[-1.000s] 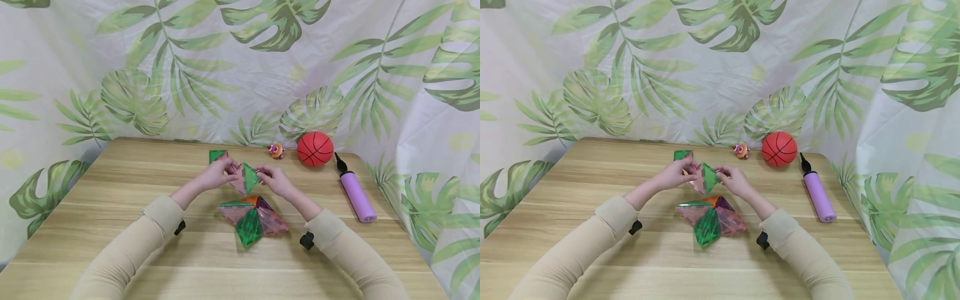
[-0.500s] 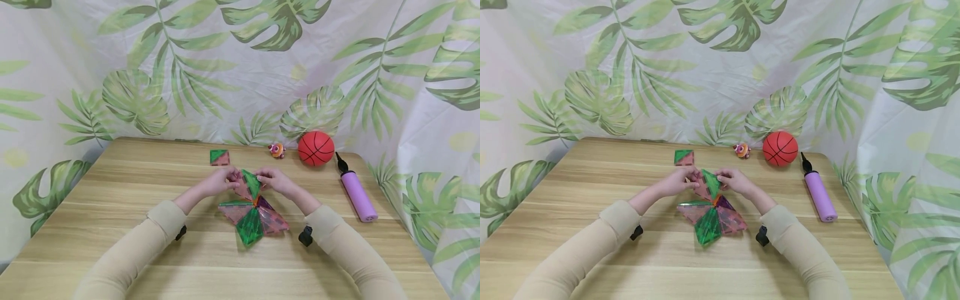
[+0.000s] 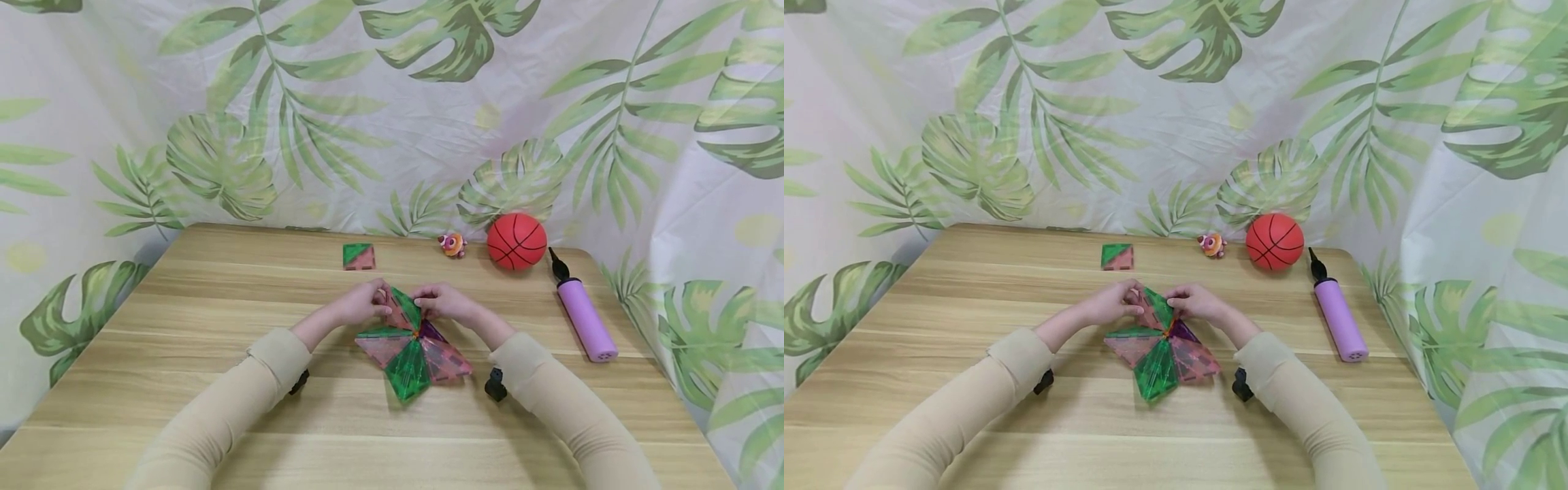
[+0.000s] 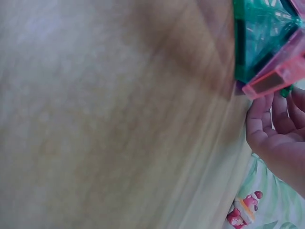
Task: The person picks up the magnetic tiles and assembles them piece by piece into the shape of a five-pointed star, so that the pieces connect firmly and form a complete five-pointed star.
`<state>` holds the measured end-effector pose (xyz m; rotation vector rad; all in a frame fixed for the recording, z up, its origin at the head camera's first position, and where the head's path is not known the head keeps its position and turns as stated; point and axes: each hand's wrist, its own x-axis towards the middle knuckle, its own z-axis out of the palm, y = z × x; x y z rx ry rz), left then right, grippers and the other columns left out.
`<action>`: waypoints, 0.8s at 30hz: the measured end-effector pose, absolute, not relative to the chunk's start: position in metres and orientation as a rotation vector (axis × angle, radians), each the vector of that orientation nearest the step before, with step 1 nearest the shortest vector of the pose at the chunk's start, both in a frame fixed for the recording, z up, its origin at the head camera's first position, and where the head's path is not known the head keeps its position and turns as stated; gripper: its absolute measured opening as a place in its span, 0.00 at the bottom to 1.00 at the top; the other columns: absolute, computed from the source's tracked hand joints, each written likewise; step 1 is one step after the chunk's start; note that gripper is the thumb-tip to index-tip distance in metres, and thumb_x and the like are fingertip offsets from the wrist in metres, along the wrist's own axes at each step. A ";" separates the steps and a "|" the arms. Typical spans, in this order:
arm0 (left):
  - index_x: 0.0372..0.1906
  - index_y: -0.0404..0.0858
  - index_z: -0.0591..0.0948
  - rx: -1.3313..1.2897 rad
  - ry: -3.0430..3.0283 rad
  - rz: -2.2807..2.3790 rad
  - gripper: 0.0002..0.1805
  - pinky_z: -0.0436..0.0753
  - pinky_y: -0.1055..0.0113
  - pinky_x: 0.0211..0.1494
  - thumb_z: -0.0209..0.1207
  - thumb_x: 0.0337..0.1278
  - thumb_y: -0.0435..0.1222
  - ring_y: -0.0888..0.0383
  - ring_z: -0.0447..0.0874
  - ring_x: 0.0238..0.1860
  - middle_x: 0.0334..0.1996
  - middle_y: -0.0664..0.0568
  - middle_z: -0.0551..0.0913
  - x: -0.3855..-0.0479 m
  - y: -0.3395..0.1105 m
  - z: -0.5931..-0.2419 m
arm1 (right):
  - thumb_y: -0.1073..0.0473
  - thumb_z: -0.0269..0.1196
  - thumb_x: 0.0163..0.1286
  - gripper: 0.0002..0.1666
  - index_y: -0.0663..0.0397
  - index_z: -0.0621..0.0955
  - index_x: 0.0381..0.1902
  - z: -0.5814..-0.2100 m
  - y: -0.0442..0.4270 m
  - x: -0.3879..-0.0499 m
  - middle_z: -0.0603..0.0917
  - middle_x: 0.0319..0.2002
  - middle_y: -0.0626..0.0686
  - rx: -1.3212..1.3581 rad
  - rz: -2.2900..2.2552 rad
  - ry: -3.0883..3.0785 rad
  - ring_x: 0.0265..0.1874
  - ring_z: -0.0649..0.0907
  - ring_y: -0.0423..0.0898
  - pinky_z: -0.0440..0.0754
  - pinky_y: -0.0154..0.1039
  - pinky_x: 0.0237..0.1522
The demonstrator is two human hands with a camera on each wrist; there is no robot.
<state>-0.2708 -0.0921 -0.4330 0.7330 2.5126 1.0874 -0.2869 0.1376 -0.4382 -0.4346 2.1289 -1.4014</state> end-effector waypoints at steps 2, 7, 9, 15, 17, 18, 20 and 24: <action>0.53 0.29 0.69 0.738 2.507 1.087 0.18 0.77 0.67 0.39 0.58 0.62 0.32 0.53 0.83 0.35 0.31 0.47 0.85 -0.271 -0.092 -0.433 | 0.65 0.53 0.72 0.17 0.67 0.77 0.54 -0.439 0.136 -0.287 0.82 0.35 0.49 -0.445 -1.375 2.162 0.30 0.79 0.40 0.80 0.37 0.37; 0.54 0.29 0.69 0.725 2.496 1.078 0.18 0.76 0.68 0.37 0.57 0.62 0.32 0.53 0.83 0.35 0.32 0.46 0.85 -0.272 -0.093 -0.433 | 0.66 0.55 0.70 0.17 0.65 0.78 0.54 -0.439 0.136 -0.286 0.84 0.42 0.55 -0.500 -1.288 2.229 0.36 0.80 0.40 0.80 0.37 0.41; 0.55 0.29 0.69 0.705 2.490 1.071 0.19 0.76 0.68 0.37 0.57 0.62 0.32 0.55 0.82 0.36 0.33 0.46 0.85 -0.272 -0.094 -0.434 | 0.67 0.55 0.69 0.17 0.65 0.78 0.54 -0.439 0.136 -0.286 0.84 0.46 0.58 -0.535 -1.246 2.253 0.39 0.80 0.40 0.80 0.37 0.42; 0.57 0.30 0.68 0.684 2.484 1.056 0.21 0.79 0.65 0.42 0.57 0.63 0.33 0.56 0.83 0.40 0.38 0.45 0.85 -0.273 -0.098 -0.437 | 0.69 0.55 0.68 0.18 0.64 0.77 0.55 -0.439 0.135 -0.285 0.82 0.49 0.60 -0.584 -1.222 2.277 0.45 0.80 0.46 0.78 0.40 0.45; 0.59 0.30 0.68 0.697 2.497 1.049 0.23 0.80 0.64 0.45 0.57 0.62 0.33 0.55 0.83 0.41 0.39 0.46 0.84 -0.274 -0.100 -0.436 | 0.69 0.55 0.68 0.19 0.64 0.76 0.56 -0.439 0.136 -0.284 0.81 0.48 0.60 -0.593 -1.234 2.294 0.44 0.80 0.46 0.79 0.41 0.43; 0.60 0.30 0.68 0.700 2.501 1.052 0.24 0.80 0.63 0.46 0.58 0.62 0.33 0.55 0.82 0.42 0.39 0.46 0.84 -0.275 -0.102 -0.434 | 0.68 0.56 0.68 0.19 0.63 0.76 0.57 -0.438 0.137 -0.283 0.81 0.48 0.60 -0.595 -1.240 2.304 0.44 0.80 0.46 0.79 0.41 0.42; 0.62 0.29 0.67 0.713 2.520 1.057 0.26 0.79 0.61 0.48 0.59 0.61 0.33 0.53 0.82 0.43 0.40 0.45 0.83 -0.277 -0.106 -0.431 | 0.66 0.57 0.68 0.20 0.62 0.75 0.58 -0.435 0.140 -0.280 0.81 0.49 0.60 -0.613 -1.232 2.340 0.43 0.80 0.47 0.80 0.41 0.40; 0.62 0.27 0.67 0.725 2.593 1.089 0.27 0.77 0.56 0.52 0.60 0.59 0.32 0.48 0.79 0.46 0.42 0.42 0.82 -0.286 -0.118 -0.422 | 0.63 0.59 0.67 0.22 0.61 0.75 0.59 -0.422 0.145 -0.269 0.79 0.52 0.62 -0.717 -1.185 2.419 0.44 0.80 0.50 0.80 0.42 0.41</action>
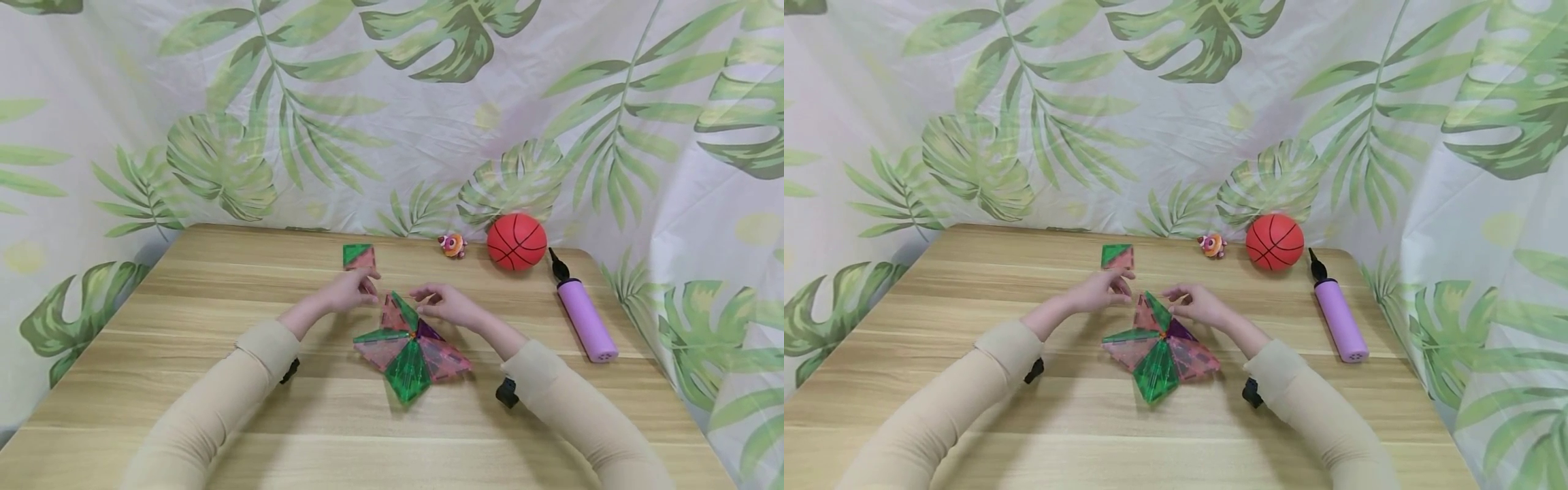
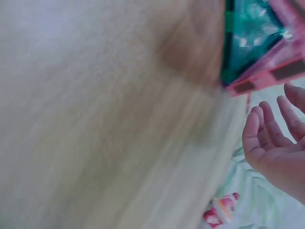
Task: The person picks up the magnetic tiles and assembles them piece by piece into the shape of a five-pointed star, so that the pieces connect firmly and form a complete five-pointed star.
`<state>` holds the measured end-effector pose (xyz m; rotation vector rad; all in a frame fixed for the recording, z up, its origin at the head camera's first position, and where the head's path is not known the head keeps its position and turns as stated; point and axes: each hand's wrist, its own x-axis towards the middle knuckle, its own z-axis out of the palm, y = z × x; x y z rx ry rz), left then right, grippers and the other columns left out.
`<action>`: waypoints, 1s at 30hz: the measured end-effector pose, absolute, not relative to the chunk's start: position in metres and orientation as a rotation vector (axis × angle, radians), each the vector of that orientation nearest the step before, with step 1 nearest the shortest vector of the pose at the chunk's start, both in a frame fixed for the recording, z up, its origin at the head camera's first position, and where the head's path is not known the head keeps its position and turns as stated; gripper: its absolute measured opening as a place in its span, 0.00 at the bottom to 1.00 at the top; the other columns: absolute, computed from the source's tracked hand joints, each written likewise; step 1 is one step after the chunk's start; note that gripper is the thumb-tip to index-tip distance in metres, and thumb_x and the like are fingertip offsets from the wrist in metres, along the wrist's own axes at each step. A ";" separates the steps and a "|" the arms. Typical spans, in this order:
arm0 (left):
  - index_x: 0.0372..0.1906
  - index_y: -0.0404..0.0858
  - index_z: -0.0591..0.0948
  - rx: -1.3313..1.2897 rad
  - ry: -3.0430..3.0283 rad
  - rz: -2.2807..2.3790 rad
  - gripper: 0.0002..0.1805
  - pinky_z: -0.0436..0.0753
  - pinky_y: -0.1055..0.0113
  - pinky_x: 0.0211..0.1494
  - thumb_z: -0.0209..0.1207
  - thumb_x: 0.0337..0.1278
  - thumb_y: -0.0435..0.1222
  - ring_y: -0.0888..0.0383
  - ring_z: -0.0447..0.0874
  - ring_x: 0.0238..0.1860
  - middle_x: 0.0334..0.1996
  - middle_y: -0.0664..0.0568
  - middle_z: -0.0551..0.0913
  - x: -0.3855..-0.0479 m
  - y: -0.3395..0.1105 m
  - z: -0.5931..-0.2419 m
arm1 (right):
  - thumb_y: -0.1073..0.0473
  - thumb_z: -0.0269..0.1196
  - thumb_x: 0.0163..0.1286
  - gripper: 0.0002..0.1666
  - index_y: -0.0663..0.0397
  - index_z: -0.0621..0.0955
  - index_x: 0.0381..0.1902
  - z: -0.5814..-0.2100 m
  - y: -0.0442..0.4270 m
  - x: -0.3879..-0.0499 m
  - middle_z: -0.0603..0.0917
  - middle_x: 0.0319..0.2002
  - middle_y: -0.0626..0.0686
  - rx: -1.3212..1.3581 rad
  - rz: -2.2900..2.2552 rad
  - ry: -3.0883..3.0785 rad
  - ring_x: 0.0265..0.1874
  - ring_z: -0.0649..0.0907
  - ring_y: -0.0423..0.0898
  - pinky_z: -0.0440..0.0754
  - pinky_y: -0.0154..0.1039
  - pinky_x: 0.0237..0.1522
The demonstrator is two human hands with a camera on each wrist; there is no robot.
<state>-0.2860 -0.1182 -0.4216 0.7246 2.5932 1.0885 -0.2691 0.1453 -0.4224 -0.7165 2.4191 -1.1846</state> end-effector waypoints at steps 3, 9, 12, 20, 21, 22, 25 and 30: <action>0.61 0.28 0.69 0.689 2.680 1.071 0.27 0.74 0.53 0.57 0.61 0.59 0.33 0.45 0.76 0.53 0.49 0.39 0.79 -0.297 -0.128 -0.417 | 0.61 0.62 0.66 0.25 0.62 0.74 0.60 -0.412 0.148 -0.256 0.78 0.54 0.64 -0.829 -1.125 2.481 0.46 0.80 0.54 0.80 0.43 0.44; 0.66 0.31 0.65 0.603 2.784 1.080 0.32 0.62 0.48 0.68 0.62 0.58 0.36 0.40 0.63 0.66 0.65 0.37 0.67 -0.320 -0.146 -0.417 | 0.50 0.67 0.61 0.36 0.58 0.70 0.63 -0.406 0.151 -0.228 0.75 0.58 0.61 -0.988 -0.924 2.600 0.51 0.78 0.57 0.79 0.51 0.48; 0.68 0.33 0.63 0.581 2.840 1.056 0.36 0.59 0.47 0.69 0.64 0.56 0.38 0.40 0.59 0.68 0.67 0.38 0.64 -0.329 -0.153 -0.421 | 0.45 0.68 0.58 0.42 0.53 0.68 0.67 -0.410 0.151 -0.216 0.71 0.61 0.61 -1.008 -0.831 2.632 0.56 0.75 0.57 0.76 0.52 0.53; 0.68 0.33 0.63 0.605 2.907 0.912 0.37 0.58 0.45 0.69 0.65 0.54 0.36 0.39 0.60 0.67 0.65 0.37 0.66 -0.343 -0.161 -0.437 | 0.36 0.65 0.58 0.42 0.36 0.66 0.68 -0.418 0.148 -0.198 0.64 0.65 0.59 -0.988 -0.696 2.640 0.61 0.68 0.55 0.71 0.54 0.58; 0.68 0.32 0.63 0.620 2.909 0.883 0.37 0.58 0.45 0.69 0.65 0.54 0.36 0.38 0.60 0.67 0.66 0.35 0.65 -0.344 -0.162 -0.439 | 0.36 0.64 0.58 0.41 0.36 0.67 0.68 -0.419 0.148 -0.198 0.64 0.65 0.58 -1.001 -0.686 2.640 0.61 0.68 0.54 0.71 0.53 0.59; 0.68 0.31 0.63 0.634 2.915 0.843 0.38 0.57 0.44 0.69 0.65 0.54 0.37 0.37 0.59 0.67 0.66 0.34 0.65 -0.345 -0.163 -0.441 | 0.36 0.64 0.59 0.40 0.36 0.67 0.67 -0.421 0.147 -0.197 0.64 0.64 0.57 -1.015 -0.677 2.643 0.61 0.68 0.53 0.70 0.53 0.59; 0.68 0.30 0.63 0.659 2.925 0.699 0.38 0.55 0.41 0.69 0.64 0.55 0.41 0.35 0.57 0.67 0.67 0.32 0.62 -0.347 -0.168 -0.446 | 0.36 0.64 0.59 0.39 0.37 0.68 0.67 -0.423 0.147 -0.197 0.65 0.64 0.56 -1.042 -0.667 2.656 0.61 0.67 0.51 0.70 0.51 0.59; 0.68 0.34 0.65 0.645 2.907 0.567 0.36 0.52 0.35 0.67 0.61 0.58 0.45 0.35 0.54 0.69 0.70 0.35 0.58 -0.349 -0.174 -0.452 | 0.36 0.64 0.59 0.38 0.36 0.70 0.65 -0.422 0.146 -0.199 0.65 0.65 0.55 -1.045 -0.686 2.650 0.62 0.67 0.52 0.70 0.52 0.60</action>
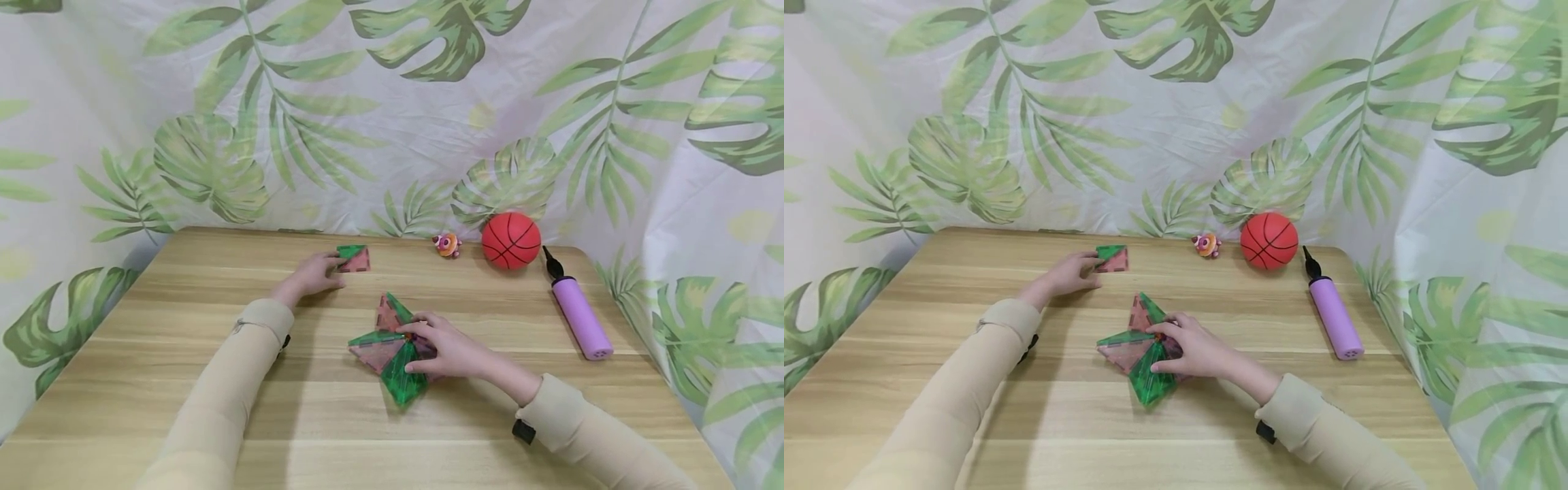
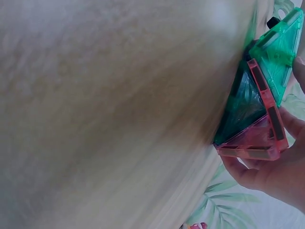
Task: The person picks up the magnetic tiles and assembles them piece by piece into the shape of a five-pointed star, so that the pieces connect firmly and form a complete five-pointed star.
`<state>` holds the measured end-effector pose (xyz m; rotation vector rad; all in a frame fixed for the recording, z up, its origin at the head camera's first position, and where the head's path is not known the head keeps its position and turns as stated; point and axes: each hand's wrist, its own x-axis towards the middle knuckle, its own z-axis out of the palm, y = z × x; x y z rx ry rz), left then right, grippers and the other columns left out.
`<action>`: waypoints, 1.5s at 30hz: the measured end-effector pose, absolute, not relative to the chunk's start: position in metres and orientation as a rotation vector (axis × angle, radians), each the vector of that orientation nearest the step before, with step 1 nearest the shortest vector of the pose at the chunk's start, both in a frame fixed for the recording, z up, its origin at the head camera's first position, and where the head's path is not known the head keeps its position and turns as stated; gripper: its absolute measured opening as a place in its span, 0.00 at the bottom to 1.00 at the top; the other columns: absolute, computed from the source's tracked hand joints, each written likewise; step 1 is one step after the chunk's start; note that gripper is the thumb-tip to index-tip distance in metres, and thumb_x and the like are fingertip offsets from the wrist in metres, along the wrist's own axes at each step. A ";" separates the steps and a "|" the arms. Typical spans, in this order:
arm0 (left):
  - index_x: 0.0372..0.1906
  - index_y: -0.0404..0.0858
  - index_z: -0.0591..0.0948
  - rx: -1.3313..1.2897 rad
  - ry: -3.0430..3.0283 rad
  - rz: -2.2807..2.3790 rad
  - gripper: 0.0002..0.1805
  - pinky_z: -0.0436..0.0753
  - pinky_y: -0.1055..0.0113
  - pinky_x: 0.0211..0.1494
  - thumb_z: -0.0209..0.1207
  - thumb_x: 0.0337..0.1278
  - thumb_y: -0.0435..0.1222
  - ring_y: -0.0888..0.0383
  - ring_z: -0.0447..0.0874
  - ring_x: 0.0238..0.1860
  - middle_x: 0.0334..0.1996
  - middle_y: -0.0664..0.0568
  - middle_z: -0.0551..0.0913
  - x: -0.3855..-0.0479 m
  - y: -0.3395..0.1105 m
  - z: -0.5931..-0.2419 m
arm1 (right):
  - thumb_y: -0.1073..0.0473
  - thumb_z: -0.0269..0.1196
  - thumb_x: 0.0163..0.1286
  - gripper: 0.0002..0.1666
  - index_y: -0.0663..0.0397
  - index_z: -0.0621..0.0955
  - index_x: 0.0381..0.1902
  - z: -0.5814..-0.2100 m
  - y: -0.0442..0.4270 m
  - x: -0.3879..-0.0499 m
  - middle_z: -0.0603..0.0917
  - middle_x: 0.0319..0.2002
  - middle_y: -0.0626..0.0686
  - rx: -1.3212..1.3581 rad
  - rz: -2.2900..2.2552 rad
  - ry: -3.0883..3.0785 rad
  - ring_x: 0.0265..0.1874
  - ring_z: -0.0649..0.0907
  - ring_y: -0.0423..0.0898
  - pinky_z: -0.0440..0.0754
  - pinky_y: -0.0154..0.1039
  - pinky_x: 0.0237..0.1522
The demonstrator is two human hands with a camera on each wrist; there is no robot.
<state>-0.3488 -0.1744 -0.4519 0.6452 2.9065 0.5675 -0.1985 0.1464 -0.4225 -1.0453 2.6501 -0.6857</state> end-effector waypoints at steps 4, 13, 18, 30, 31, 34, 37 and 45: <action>0.68 0.35 0.66 0.637 2.902 0.529 0.35 0.52 0.34 0.66 0.60 0.59 0.46 0.35 0.54 0.69 0.70 0.36 0.58 -0.348 -0.177 -0.453 | 0.38 0.65 0.59 0.36 0.38 0.72 0.63 -0.421 0.146 -0.201 0.66 0.64 0.56 -1.059 -0.699 2.633 0.61 0.68 0.51 0.70 0.51 0.60; 0.60 0.33 0.74 0.735 2.943 0.543 0.28 0.60 0.43 0.67 0.63 0.57 0.41 0.36 0.63 0.64 0.63 0.33 0.67 -0.341 -0.182 -0.448 | 0.42 0.62 0.63 0.26 0.40 0.76 0.57 -0.421 0.145 -0.206 0.69 0.59 0.53 -1.101 -0.730 2.632 0.53 0.75 0.49 0.74 0.49 0.55; 0.53 0.35 0.80 0.782 2.972 0.577 0.22 0.70 0.47 0.59 0.65 0.54 0.41 0.41 0.73 0.53 0.52 0.36 0.75 -0.337 -0.187 -0.450 | 0.48 0.62 0.66 0.20 0.44 0.77 0.54 -0.419 0.146 -0.209 0.70 0.58 0.53 -1.147 -0.755 2.565 0.55 0.73 0.48 0.73 0.48 0.57; 0.56 0.31 0.77 0.718 2.990 0.587 0.25 0.65 0.42 0.63 0.64 0.56 0.41 0.36 0.68 0.59 0.58 0.33 0.72 -0.335 -0.191 -0.443 | 0.46 0.63 0.64 0.35 0.50 0.69 0.65 -0.414 0.146 -0.201 0.71 0.62 0.55 -1.117 -0.740 2.625 0.62 0.70 0.50 0.70 0.49 0.61; 0.60 0.31 0.74 0.696 2.998 0.567 0.28 0.63 0.41 0.64 0.63 0.57 0.42 0.35 0.66 0.62 0.61 0.32 0.69 -0.336 -0.191 -0.443 | 0.44 0.64 0.63 0.37 0.52 0.68 0.65 -0.414 0.145 -0.198 0.72 0.61 0.55 -1.095 -0.733 2.655 0.61 0.71 0.51 0.70 0.49 0.61; 0.67 0.31 0.65 0.622 3.004 0.515 0.35 0.58 0.37 0.65 0.59 0.60 0.46 0.34 0.59 0.66 0.66 0.32 0.63 -0.337 -0.189 -0.444 | 0.42 0.66 0.60 0.41 0.56 0.69 0.65 -0.415 0.141 -0.192 0.75 0.59 0.57 -1.036 -0.701 2.717 0.60 0.72 0.53 0.71 0.50 0.60; 0.68 0.30 0.62 0.582 2.984 0.499 0.37 0.57 0.36 0.65 0.58 0.61 0.47 0.35 0.58 0.67 0.67 0.33 0.62 -0.338 -0.187 -0.446 | 0.45 0.67 0.59 0.39 0.57 0.70 0.63 -0.416 0.138 -0.191 0.76 0.58 0.58 -1.002 -0.686 2.734 0.59 0.73 0.54 0.71 0.50 0.60; 0.64 0.29 0.68 0.574 2.972 0.525 0.34 0.61 0.38 0.63 0.60 0.59 0.46 0.35 0.63 0.64 0.63 0.31 0.68 -0.337 -0.188 -0.446 | 0.53 0.67 0.60 0.29 0.56 0.75 0.58 -0.415 0.133 -0.205 0.80 0.52 0.55 -1.045 -0.728 2.706 0.52 0.78 0.49 0.76 0.46 0.54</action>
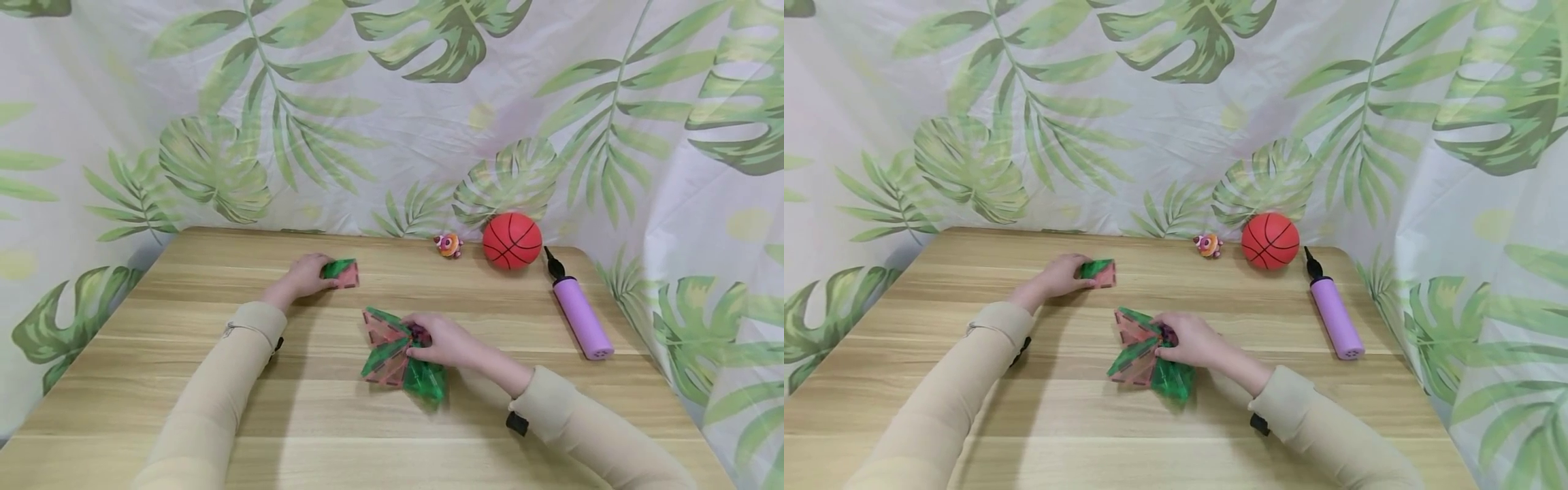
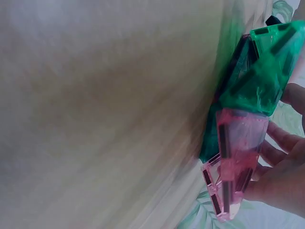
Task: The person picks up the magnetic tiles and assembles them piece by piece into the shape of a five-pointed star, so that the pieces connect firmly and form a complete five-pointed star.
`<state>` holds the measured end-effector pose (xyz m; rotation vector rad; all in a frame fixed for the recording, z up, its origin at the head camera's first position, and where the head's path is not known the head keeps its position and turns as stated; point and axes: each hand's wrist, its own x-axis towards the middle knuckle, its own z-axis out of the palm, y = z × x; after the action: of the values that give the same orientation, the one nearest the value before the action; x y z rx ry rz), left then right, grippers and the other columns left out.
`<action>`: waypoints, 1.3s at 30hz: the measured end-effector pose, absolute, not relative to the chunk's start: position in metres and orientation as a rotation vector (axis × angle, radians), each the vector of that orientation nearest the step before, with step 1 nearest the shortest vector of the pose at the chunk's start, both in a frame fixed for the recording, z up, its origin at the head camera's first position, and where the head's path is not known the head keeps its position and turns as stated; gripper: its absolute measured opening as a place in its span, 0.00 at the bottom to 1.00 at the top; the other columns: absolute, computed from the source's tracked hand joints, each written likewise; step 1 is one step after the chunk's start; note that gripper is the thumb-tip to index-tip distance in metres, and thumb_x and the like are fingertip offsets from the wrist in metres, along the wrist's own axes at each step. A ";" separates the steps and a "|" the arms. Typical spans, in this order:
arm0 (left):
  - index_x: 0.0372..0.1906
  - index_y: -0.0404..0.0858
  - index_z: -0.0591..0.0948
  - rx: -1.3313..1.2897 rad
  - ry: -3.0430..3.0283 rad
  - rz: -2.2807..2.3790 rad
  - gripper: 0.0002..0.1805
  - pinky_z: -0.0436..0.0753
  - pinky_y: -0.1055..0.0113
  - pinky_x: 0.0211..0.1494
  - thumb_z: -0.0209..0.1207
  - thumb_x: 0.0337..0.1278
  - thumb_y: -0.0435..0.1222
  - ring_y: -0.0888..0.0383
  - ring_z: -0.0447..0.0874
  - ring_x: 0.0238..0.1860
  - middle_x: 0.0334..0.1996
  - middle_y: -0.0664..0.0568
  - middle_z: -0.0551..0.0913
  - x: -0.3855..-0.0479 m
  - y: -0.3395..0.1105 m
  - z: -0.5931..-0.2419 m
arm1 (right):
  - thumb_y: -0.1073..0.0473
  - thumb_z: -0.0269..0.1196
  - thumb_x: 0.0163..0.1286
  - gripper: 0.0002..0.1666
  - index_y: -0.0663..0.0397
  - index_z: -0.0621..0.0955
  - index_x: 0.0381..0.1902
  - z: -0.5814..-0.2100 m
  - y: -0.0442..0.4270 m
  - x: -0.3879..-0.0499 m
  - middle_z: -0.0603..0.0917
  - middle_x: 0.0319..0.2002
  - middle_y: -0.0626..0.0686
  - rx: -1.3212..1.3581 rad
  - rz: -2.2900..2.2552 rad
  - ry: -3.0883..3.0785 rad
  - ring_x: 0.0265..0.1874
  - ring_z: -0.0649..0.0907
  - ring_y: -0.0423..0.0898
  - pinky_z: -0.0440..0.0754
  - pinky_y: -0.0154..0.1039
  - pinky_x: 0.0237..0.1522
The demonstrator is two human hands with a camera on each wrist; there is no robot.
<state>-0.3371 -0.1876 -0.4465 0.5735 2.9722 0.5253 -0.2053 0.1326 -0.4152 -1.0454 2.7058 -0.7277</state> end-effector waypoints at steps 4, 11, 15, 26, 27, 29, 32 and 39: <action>0.63 0.29 0.69 0.564 2.981 0.535 0.35 0.63 0.40 0.63 0.63 0.56 0.46 0.34 0.65 0.61 0.61 0.30 0.68 -0.337 -0.191 -0.446 | 0.54 0.66 0.62 0.27 0.55 0.76 0.57 -0.415 0.132 -0.216 0.81 0.51 0.54 -1.097 -0.695 2.689 0.49 0.78 0.47 0.77 0.46 0.51; 0.64 0.28 0.68 0.440 2.946 0.596 0.40 0.63 0.43 0.64 0.65 0.52 0.48 0.34 0.63 0.60 0.59 0.29 0.68 -0.338 -0.196 -0.445 | 0.53 0.64 0.63 0.28 0.53 0.75 0.60 -0.417 0.133 -0.232 0.79 0.55 0.53 -1.211 -0.628 2.647 0.57 0.75 0.51 0.71 0.49 0.59; 0.61 0.28 0.70 0.376 2.914 0.664 0.39 0.65 0.44 0.61 0.68 0.48 0.48 0.37 0.65 0.57 0.56 0.31 0.69 -0.336 -0.197 -0.442 | 0.53 0.65 0.63 0.28 0.53 0.75 0.60 -0.419 0.135 -0.240 0.79 0.57 0.53 -1.292 -0.644 2.609 0.58 0.75 0.50 0.71 0.48 0.60; 0.52 0.27 0.70 0.298 2.806 0.928 0.25 0.73 0.53 0.53 0.65 0.54 0.36 0.45 0.73 0.47 0.50 0.34 0.75 -0.335 -0.195 -0.441 | 0.52 0.66 0.62 0.28 0.53 0.76 0.59 -0.416 0.141 -0.246 0.80 0.54 0.53 -1.289 -0.757 2.548 0.51 0.78 0.47 0.77 0.41 0.52; 0.52 0.27 0.70 0.283 2.799 0.939 0.24 0.74 0.55 0.51 0.63 0.55 0.35 0.46 0.73 0.47 0.50 0.34 0.75 -0.336 -0.195 -0.441 | 0.52 0.67 0.61 0.29 0.54 0.76 0.59 -0.415 0.143 -0.246 0.80 0.53 0.54 -1.270 -0.777 2.545 0.50 0.79 0.47 0.78 0.40 0.50; 0.52 0.29 0.70 0.242 2.779 0.977 0.22 0.74 0.57 0.50 0.61 0.58 0.35 0.46 0.72 0.47 0.50 0.35 0.74 -0.336 -0.196 -0.441 | 0.53 0.67 0.61 0.29 0.56 0.76 0.59 -0.415 0.147 -0.246 0.79 0.53 0.56 -1.227 -0.828 2.532 0.50 0.80 0.48 0.80 0.40 0.48; 0.54 0.29 0.69 0.184 2.733 1.064 0.20 0.76 0.59 0.44 0.58 0.61 0.35 0.46 0.73 0.46 0.50 0.34 0.73 -0.335 -0.196 -0.439 | 0.54 0.66 0.63 0.27 0.57 0.76 0.59 -0.413 0.154 -0.247 0.80 0.54 0.56 -1.208 -0.864 2.548 0.49 0.81 0.49 0.80 0.42 0.46; 0.57 0.31 0.68 0.109 2.600 1.294 0.19 0.79 0.63 0.45 0.54 0.65 0.35 0.50 0.73 0.47 0.54 0.35 0.72 -0.333 -0.193 -0.432 | 0.53 0.63 0.66 0.23 0.57 0.78 0.56 -0.410 0.161 -0.250 0.80 0.55 0.53 -1.147 -0.871 2.648 0.58 0.76 0.51 0.73 0.48 0.59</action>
<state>-0.3330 -0.1931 -0.4319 0.1095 2.6004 1.2936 -0.2496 0.1614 -0.4096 -1.1466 2.6484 -0.8711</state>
